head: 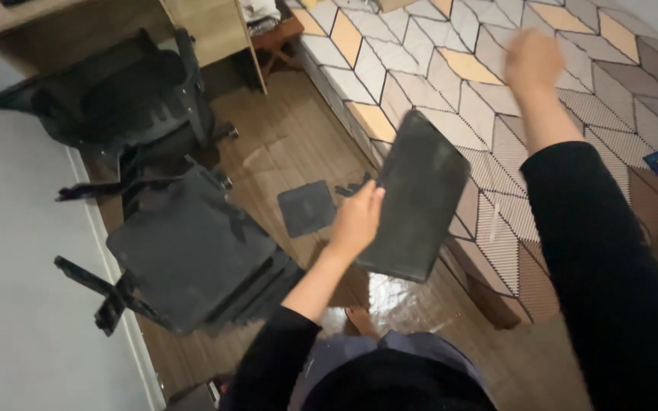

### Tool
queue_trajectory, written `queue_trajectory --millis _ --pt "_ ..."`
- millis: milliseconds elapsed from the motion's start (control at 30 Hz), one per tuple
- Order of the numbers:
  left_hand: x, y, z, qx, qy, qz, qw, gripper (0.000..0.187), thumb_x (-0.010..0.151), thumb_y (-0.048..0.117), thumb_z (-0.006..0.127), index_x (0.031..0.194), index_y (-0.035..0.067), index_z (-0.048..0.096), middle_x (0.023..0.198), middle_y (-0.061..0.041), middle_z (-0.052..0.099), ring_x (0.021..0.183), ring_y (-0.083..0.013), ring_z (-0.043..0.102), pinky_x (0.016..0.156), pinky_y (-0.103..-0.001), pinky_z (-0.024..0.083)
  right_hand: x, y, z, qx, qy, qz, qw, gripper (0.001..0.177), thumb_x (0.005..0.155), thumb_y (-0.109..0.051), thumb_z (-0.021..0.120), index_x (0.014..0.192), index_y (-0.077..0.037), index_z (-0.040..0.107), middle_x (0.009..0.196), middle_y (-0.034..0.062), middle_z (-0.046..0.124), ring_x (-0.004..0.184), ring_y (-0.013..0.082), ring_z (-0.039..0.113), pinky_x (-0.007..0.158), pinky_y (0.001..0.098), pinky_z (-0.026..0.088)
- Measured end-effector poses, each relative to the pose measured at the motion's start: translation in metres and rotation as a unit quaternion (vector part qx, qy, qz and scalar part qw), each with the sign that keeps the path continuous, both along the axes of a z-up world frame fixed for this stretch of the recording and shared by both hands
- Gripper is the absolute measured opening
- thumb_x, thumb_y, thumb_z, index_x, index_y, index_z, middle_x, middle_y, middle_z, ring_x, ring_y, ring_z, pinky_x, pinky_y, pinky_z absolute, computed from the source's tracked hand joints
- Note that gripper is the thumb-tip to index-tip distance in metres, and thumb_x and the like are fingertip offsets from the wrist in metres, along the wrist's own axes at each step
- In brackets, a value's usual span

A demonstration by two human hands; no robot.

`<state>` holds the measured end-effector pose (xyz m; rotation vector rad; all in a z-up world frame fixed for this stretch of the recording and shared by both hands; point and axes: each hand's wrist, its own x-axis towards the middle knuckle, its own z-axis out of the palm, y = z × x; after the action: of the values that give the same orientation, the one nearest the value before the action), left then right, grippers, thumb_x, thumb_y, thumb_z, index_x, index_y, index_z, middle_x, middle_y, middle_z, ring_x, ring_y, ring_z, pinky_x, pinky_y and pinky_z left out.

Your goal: The person assembles a black plastic step stool by attaching cross-shaped leg supports to the underside of the steps. They repeatedly pick up the legs, align them with the step base, and press them into place, occasionally adjusting the fit.

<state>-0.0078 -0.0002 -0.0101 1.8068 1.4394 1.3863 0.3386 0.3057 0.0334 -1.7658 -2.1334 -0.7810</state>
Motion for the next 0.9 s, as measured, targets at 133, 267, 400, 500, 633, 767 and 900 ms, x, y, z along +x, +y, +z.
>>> queue_trajectory --millis 133,267,400,500,633,767,900 --pt "-0.017 0.016 -0.006 -0.062 -0.055 0.021 0.996 0.037 0.105 0.029 0.055 0.12 -0.002 0.068 0.09 -0.031 0.068 0.088 -0.047 0.068 0.071 -0.049 0.054 -0.074 -0.041 -0.025 -0.023 0.138 0.096 0.986 0.026 0.102 -0.022 0.056 0.118 -0.001 0.061 0.116 0.0183 0.057 0.107 0.0382 0.054 0.083 0.0563 0.041" --pt "-0.008 0.017 -0.016 -0.053 -0.099 0.045 0.993 0.034 0.107 0.027 0.054 0.113 -0.003 0.068 0.091 -0.03 0.069 0.087 -0.043 0.069 0.071 -0.044 0.054 -0.181 -0.14 -0.059 -0.077 0.035 0.283 0.955 0.057 0.099 -0.033 0.056 0.148 -0.005 0.049 0.153 0.0189 0.038 0.139 0.0385 0.032 0.105 0.0644 0.025" --pt "-0.043 0.017 -0.027 -0.013 -0.125 0.14 0.982 0.038 0.106 0.028 0.055 0.119 -0.007 0.063 0.082 -0.02 0.071 0.073 -0.024 0.071 0.07 -0.038 0.054 -0.097 -0.17 -0.088 -0.224 0.419 -0.053 0.878 0.065 0.102 -0.043 0.047 0.157 -0.008 0.042 0.158 0.0179 0.042 0.147 0.0374 0.035 0.119 0.0558 0.027" --pt "-0.081 0.017 -0.044 -0.097 -0.189 0.13 0.968 0.038 0.108 0.027 0.049 0.113 -0.006 0.068 0.07 -0.014 0.059 0.065 -0.0171 0.051 0.063 -0.038 0.046 -0.032 -0.193 -0.132 -0.308 0.789 -0.08 0.525 0.076 0.099 -0.055 0.047 0.155 -0.004 0.041 0.156 0.0182 0.045 0.145 0.0362 0.04 0.116 0.0535 0.032" --pt "-0.081 0.041 -0.095 -0.044 -0.202 0.129 0.97 0.039 0.111 0.027 0.05 0.104 -0.007 0.066 0.076 -0.009 0.063 0.073 -0.0153 0.055 0.07 -0.035 0.049 -0.04 -0.178 -0.155 -0.403 0.879 -0.042 0.25 0.093 0.094 -0.071 0.047 0.152 0.001 0.041 0.154 0.0186 0.05 0.142 0.0347 0.046 0.112 0.0503 0.037" --pt "-0.077 0.07 -0.124 -0.104 -0.146 0.121 0.976 0.034 0.107 0.022 0.053 0.131 -0.003 0.055 0.072 -0.016 0.057 0.067 -0.0245 0.052 0.068 -0.037 0.049 -0.06 -0.146 -0.121 -0.37 0.758 0.096 0.528 0.071 0.091 -0.036 0.072 0.15 -0.003 0.049 0.147 0.0142 0.056 0.131 0.0259 0.054 0.108 0.0405 0.045" --pt "-0.078 0.055 -0.121 -0.145 0.243 0.306 0.909 0.05 0.077 0.029 0.082 0.113 0.0 0.062 0.106 -0.024 0.07 0.097 -0.0398 0.069 0.078 -0.046 0.053 -0.082 -0.138 -0.077 -0.302 0.601 0.064 0.737 0.056 0.088 -0.022 0.076 0.14 -0.004 0.062 0.119 0.0204 0.071 0.105 0.0327 0.068 0.092 0.0462 0.053"
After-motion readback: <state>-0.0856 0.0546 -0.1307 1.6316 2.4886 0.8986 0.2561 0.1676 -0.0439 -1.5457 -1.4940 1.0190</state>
